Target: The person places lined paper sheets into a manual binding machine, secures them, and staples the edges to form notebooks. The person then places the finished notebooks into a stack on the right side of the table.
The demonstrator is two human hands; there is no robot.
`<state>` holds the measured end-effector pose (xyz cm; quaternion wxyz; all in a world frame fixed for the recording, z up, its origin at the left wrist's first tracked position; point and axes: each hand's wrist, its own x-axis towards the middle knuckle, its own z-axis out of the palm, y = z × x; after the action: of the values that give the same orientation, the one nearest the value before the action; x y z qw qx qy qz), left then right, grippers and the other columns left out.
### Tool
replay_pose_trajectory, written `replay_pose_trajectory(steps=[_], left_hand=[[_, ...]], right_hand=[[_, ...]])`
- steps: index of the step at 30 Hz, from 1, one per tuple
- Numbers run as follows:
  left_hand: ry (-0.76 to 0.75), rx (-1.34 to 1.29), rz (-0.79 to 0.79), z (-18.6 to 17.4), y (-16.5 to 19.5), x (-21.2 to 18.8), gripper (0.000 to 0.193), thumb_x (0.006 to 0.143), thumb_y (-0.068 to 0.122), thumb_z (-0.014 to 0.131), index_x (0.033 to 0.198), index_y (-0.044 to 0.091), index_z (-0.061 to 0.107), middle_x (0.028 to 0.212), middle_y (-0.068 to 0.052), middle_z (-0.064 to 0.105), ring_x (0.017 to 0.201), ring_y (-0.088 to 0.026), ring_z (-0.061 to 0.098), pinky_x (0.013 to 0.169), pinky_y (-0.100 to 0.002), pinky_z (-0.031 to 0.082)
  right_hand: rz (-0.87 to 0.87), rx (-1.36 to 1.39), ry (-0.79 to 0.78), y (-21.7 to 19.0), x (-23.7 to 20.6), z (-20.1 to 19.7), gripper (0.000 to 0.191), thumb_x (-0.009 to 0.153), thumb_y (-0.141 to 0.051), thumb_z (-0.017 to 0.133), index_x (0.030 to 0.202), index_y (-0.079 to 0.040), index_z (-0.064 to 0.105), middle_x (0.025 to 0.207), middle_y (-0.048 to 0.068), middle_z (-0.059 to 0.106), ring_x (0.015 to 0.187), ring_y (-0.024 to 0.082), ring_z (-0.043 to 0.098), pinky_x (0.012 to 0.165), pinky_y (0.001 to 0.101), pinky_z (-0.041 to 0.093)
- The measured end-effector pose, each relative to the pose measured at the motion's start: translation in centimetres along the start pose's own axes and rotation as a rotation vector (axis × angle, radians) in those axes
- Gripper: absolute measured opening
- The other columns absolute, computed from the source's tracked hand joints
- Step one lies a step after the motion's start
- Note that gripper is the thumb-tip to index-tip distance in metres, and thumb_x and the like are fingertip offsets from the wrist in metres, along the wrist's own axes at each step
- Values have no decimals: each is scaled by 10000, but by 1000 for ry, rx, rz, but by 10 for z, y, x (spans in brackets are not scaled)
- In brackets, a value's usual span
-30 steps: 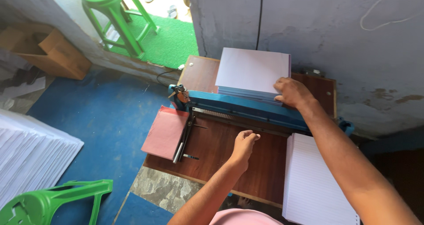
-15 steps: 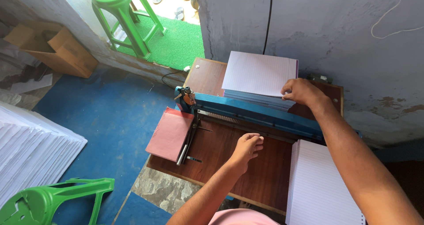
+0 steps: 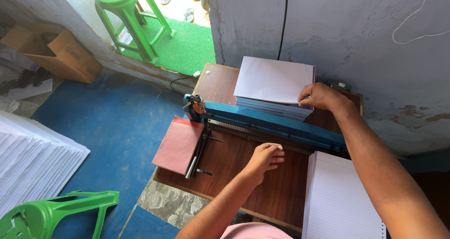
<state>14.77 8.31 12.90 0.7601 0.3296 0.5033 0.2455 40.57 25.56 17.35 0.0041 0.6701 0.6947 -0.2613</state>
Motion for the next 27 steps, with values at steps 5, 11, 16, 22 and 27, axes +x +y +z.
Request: replay_pose_trajectory(steps=[5,11,16,22,27], left_hand=[[-7,-4,-8,4,8,3,360,970,347,578,1246,124,641,1107,-43,693,1033,-160,670,969,-398,518],[-72,-162,56,7,30,10,288,957,288,645,1157,80,644,1064,-76,691,962,-181,686,867,-378,572],[-154,-396,161,1,60,39,338,985,240,631,1202,-17,599,1130,-161,681,1040,-245,701,932,-396,595],[-40,-650,189,-17,94,100,468,1002,188,526,1374,-84,444,1348,-295,533,1248,-375,590,1059,-436,537],[169,-780,154,-33,124,134,606,1039,188,564,1486,-106,279,1504,-360,345,1451,-421,373,1166,-470,369]], right_hand=[[-9,21,18,4,2,-1,294,810,-268,808,1080,-152,823,1085,86,802,1031,236,746,936,415,575],[-57,123,51,11,1,0,314,773,-193,788,1078,-124,814,1047,107,806,977,241,755,903,389,578],[-88,162,75,14,-1,0,307,779,-208,783,1071,-116,813,1022,108,811,951,237,760,877,381,585],[-84,160,93,13,-4,1,318,769,-205,773,1072,-120,816,1020,107,810,945,230,758,883,372,584],[-105,167,103,10,-7,-1,329,759,-213,768,1072,-123,816,1029,102,812,947,224,758,893,367,581]])
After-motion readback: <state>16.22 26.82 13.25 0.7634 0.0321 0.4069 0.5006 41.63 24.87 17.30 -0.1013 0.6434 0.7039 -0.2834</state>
